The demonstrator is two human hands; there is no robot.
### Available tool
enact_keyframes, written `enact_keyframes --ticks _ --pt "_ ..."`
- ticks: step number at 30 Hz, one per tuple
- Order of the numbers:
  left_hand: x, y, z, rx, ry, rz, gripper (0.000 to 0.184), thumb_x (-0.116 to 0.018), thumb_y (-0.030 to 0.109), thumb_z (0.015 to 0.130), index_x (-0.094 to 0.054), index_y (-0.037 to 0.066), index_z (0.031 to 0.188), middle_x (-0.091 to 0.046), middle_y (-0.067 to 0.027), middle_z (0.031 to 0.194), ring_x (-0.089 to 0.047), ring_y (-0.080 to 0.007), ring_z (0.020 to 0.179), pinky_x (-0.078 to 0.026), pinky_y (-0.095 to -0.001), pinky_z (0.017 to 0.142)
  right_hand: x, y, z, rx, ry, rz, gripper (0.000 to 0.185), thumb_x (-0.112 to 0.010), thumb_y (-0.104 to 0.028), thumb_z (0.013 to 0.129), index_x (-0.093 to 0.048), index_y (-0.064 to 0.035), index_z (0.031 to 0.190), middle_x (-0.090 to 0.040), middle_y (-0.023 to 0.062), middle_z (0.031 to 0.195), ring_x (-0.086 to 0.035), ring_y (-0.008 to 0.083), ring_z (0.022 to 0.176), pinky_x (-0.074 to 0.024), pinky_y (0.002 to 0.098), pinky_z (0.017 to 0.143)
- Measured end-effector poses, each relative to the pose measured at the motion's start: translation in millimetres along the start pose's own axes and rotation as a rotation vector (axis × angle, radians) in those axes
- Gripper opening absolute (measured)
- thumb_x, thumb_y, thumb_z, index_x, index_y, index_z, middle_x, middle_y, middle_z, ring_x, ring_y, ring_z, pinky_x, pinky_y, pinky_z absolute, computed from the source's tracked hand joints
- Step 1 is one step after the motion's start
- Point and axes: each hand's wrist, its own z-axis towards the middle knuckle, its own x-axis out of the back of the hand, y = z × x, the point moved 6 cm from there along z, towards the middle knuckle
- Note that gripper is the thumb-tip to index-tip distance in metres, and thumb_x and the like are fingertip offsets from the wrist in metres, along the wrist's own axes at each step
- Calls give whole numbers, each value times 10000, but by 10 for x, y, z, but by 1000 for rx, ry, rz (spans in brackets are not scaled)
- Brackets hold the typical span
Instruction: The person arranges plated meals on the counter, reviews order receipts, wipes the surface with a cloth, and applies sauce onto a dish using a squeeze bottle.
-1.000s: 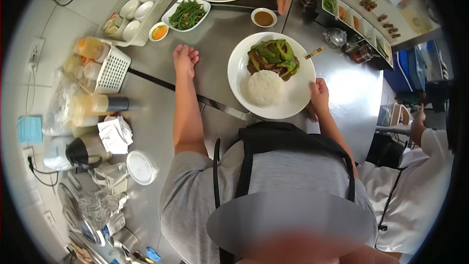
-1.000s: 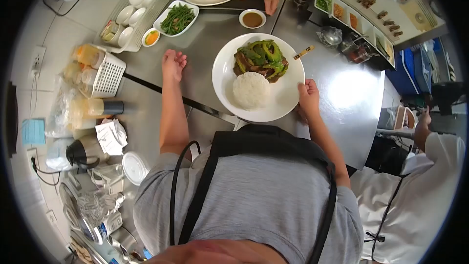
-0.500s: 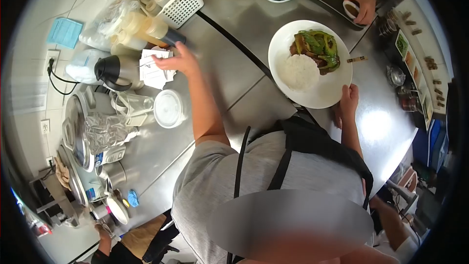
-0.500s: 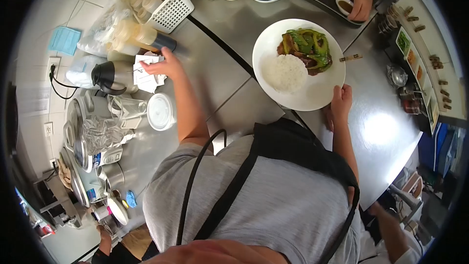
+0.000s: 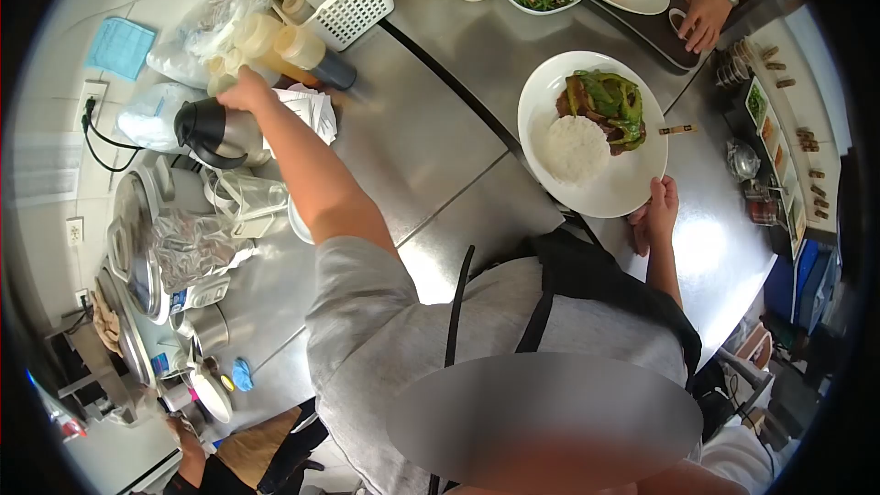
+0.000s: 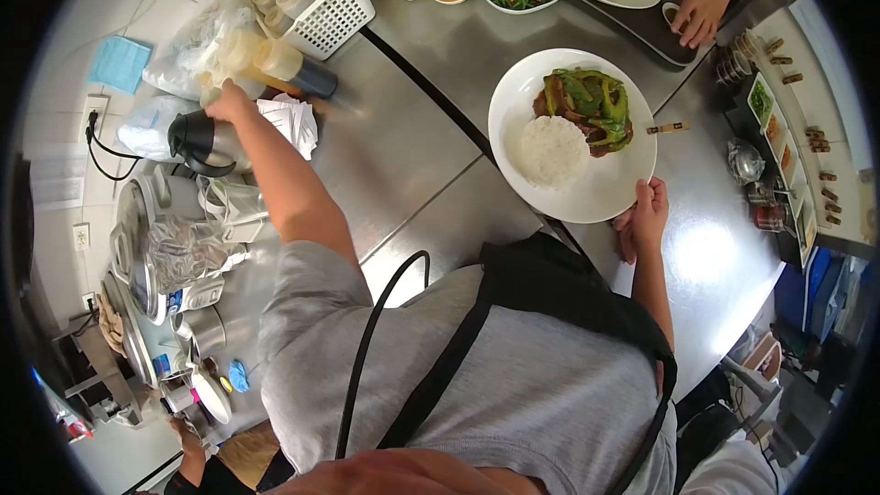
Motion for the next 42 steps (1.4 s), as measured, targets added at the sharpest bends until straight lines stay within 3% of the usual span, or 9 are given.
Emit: enact_keyframes --ticks 3,6,22,24,26,29,32,38,42 --pt "-402 -475 512 150 -480 60 590 -666 248 650 -444 -53 1107 -495 -152 1005 -487 -275 789 -402 -348 710 35 63 53 15 -9 -38 158 -498 -160 852 -467 -20 918 -527 20 678 -452 51 477 -381 181 432" --pt "-198 -263 390 474 -513 441 581 -686 287 637 -485 -7 1097 -504 -112 983 -491 -257 818 -393 -341 709 -9 -41 -16 22 0 -9 156 -498 -160 852 -470 -21 918 -535 20 691 -457 50 495 -382 179 440" --pt "-248 -176 223 532 -554 123 609 -688 350 649 -450 44 1119 -489 -109 974 -491 -224 838 -394 -386 684 65 82 85 59 -44 -49 150 -502 -157 844 -475 -22 902 -531 11 756 -475 58 665 -400 187 608" --pt "-471 -519 809 -94 -270 97 567 -674 336 672 -465 22 1095 -514 -130 935 -515 -215 819 -413 -364 684 83 99 97 47 -57 -49 149 -506 -152 843 -476 -20 904 -532 11 765 -471 54 680 -397 185 620" --pt "-297 183 524 -359 -242 295 661 -707 366 600 -460 -5 1087 -517 -194 1091 -519 -309 984 -402 -360 839 95 128 117 43 -59 -37 149 -506 -155 844 -475 -21 901 -529 11 769 -466 54 680 -396 186 620" --pt "-465 190 729 -300 -435 455 575 -687 284 645 -477 -49 1065 -576 -177 927 -566 -267 810 -436 -337 752 136 156 156 55 -60 -104 147 -504 -154 844 -472 -21 898 -526 11 760 -465 58 667 -396 187 611" --pt "-507 404 687 -363 -569 686 606 -686 260 633 -456 -60 1092 -565 -189 989 -564 -287 856 -433 -333 779 96 135 132 28 -75 -54 149 -506 -155 841 -473 -20 894 -529 15 761 -472 64 661 -398 190 606" --pt "-683 90 868 -367 -622 432 643 -704 193 624 -398 -60 1130 -555 -184 990 -546 -243 905 -436 -314 762 85 81 99 -20 -79 -114 139 -504 -161 844 -478 -28 873 -545 27 777 -494 73 677 -409 190 624" --pt "-582 155 653 -409 -635 508 743 -746 166 607 -306 -43 1169 -528 -180 1027 -529 -228 926 -431 -299 768 118 53 179 -5 -116 -31 153 -499 -163 851 -495 -20 907 -559 30 809 -510 83 706 -427 203 638"
